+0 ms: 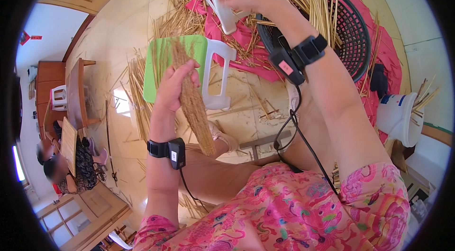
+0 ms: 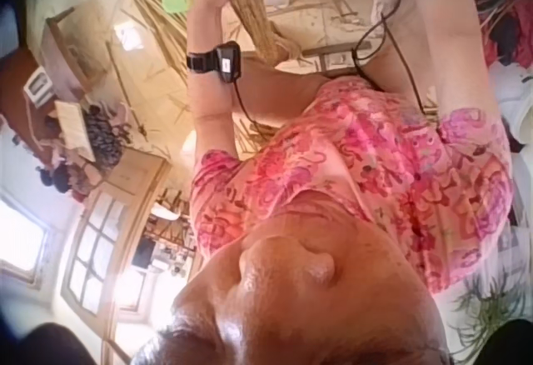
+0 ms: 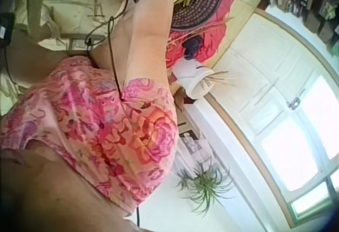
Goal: The person sits on the floor and repeatedly picks up thin bamboo strips, aligns them into a bundle, and secures them with a white tie. The person continues this process, handling the strips by hand and placing the tied bundles aside.
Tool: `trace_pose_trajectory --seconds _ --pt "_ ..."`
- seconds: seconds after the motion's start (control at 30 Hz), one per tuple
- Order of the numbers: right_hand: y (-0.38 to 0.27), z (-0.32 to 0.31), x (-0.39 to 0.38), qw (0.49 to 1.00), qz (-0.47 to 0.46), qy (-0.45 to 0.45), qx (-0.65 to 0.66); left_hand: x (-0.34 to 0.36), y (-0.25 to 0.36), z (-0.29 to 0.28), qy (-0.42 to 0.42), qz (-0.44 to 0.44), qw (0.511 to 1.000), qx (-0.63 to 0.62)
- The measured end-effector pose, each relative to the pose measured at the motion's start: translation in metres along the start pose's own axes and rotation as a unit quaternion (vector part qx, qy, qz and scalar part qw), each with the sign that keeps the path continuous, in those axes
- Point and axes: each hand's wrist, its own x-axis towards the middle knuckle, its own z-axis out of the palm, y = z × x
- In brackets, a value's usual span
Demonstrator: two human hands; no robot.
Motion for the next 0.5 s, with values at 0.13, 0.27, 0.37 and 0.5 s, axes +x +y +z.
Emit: trace_pose_trajectory --seconds 0.13,0.27,0.37,0.5 --pt "-0.032 0.01 -0.014 0.971 -0.025 -0.234 -0.033 0.001 0.001 -0.011 -0.022 0.044 0.994 -0.094" --pt "-0.056 0.02 -0.02 0.99 -0.071 -0.085 0.082 0.003 -0.001 -0.013 -0.059 0.06 0.987 -0.141" --pt "-0.074 0.022 -0.024 0.983 -0.159 0.068 0.054 0.005 -0.001 -0.012 -0.064 0.058 0.985 -0.152" --pt "-0.08 0.032 -0.025 0.925 -0.316 0.194 -0.081 0.003 0.004 -0.004 -0.014 0.02 0.995 -0.099"
